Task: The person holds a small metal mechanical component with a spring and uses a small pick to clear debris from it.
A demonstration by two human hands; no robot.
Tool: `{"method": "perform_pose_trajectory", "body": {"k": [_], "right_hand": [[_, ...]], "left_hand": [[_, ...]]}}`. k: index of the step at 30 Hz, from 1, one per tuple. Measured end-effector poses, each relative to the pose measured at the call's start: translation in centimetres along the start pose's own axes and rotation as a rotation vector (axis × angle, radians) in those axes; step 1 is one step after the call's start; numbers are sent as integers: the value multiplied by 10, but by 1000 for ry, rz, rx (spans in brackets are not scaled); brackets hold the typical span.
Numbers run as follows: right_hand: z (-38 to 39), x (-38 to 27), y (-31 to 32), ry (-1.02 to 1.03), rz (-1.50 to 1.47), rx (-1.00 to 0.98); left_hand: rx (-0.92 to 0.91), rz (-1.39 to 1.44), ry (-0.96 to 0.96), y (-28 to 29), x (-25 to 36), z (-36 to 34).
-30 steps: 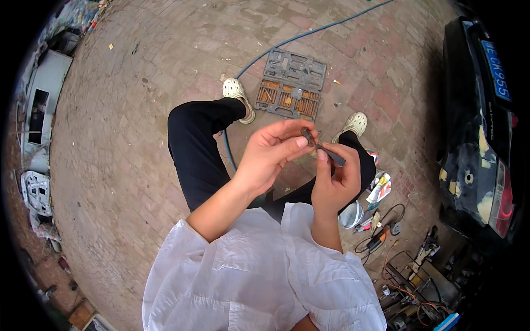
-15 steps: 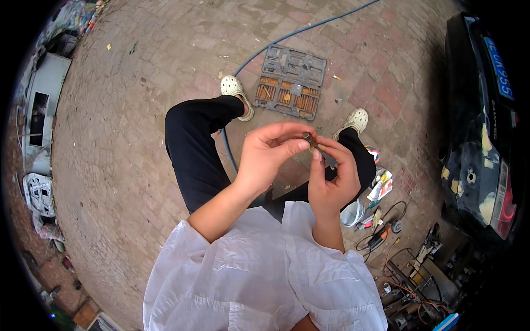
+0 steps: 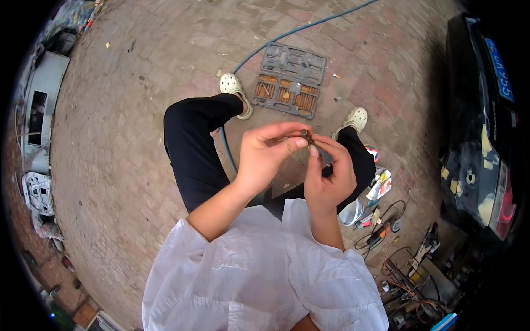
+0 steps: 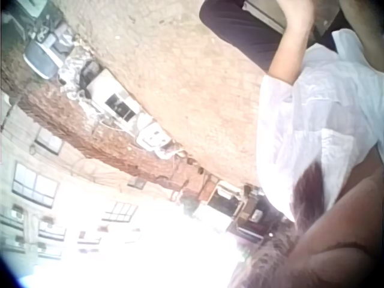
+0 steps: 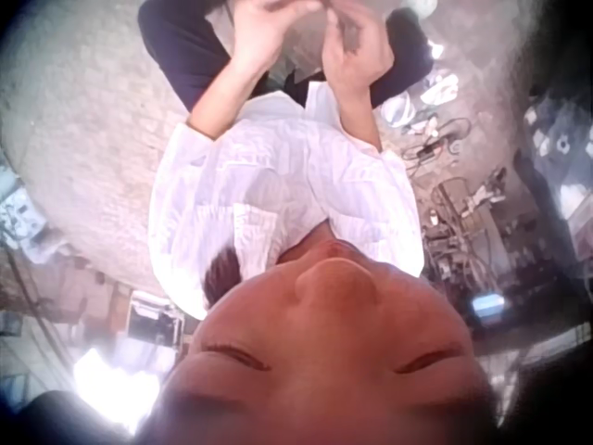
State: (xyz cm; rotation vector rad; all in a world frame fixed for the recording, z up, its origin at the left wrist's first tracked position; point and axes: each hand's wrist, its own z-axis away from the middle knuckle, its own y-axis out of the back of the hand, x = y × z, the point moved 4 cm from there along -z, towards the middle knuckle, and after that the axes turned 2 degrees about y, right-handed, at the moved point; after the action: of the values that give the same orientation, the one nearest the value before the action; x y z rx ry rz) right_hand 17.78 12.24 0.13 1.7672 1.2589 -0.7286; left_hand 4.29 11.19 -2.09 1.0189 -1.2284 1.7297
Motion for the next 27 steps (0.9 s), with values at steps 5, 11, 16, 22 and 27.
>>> {"method": "perform_pose_trajectory", "body": {"k": [5, 11, 16, 22, 27], "right_hand": [[-1, -4, -2, 48, 11, -47], [1, -3, -1, 22, 18, -25], [0, -3, -4, -40, -15, -11], [2, -3, -5, 15, -1, -48], [3, -2, -8, 25, -6, -36]], "left_hand": [[11, 75, 1, 5, -4, 3], [10, 48, -2, 4, -1, 2], [22, -133, -99, 5, 5, 5], [-9, 192, 70, 9, -6, 3], [-1, 152, 60, 12, -3, 1]]}}
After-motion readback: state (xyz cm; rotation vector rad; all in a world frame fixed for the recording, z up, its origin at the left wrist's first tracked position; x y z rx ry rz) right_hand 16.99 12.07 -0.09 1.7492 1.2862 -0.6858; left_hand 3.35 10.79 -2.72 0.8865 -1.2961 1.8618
